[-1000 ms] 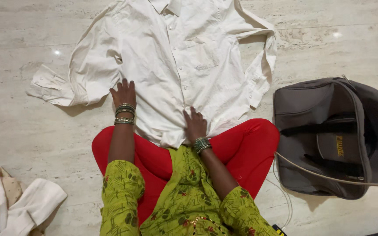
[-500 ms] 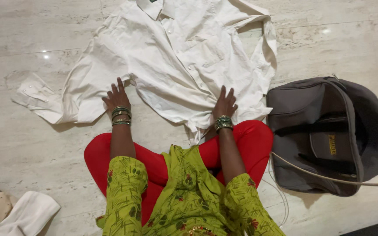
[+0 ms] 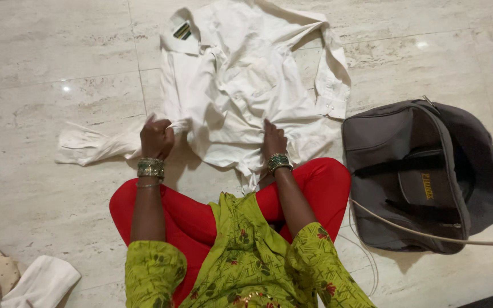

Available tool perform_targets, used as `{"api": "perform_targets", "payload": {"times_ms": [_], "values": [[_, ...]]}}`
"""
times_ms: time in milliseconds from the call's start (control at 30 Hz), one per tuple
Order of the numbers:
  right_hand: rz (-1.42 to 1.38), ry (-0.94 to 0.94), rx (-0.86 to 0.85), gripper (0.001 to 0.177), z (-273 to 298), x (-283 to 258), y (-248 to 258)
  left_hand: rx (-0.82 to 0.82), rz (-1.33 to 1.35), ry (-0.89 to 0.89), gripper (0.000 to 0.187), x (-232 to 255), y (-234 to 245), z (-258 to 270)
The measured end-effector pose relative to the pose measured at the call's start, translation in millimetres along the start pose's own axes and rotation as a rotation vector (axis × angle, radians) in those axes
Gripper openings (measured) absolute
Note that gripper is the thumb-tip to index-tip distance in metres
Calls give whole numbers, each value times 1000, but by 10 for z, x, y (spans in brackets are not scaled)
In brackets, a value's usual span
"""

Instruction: The person sits on the floor and folds a white long-sleeved shirt by hand. They button the shirt, smooth the fabric, fold the sleeves and body, and create a compact folded bundle.

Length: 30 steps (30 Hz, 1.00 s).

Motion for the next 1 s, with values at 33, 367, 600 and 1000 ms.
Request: {"api": "perform_targets", "payload": {"times_ms": [33, 367, 600, 1000], "values": [[-68, 60, 23, 74, 45, -22, -6, -49, -6, 67, 22, -19, 48, 58], [-590, 642, -329, 34, 171, -161, -654, -308, -233, 162, 47, 353, 509, 527], [-509, 733, -345, 33, 205, -132, -700, -418, -645, 89, 105, 394, 186, 342], [-148, 337, -12, 102, 343, -386, 253, -617, -618, 308, 29, -194, -430, 355]]}}
Point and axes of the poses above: each hand's wrist, its own z-axis away from the middle knuckle, its own y-axis out of the back of the hand, x = y × z, the point moved 2 cm from there along -z, towards the middle knuckle, and after that the axes turned 12 degrees about y, right-handed, at the moved point
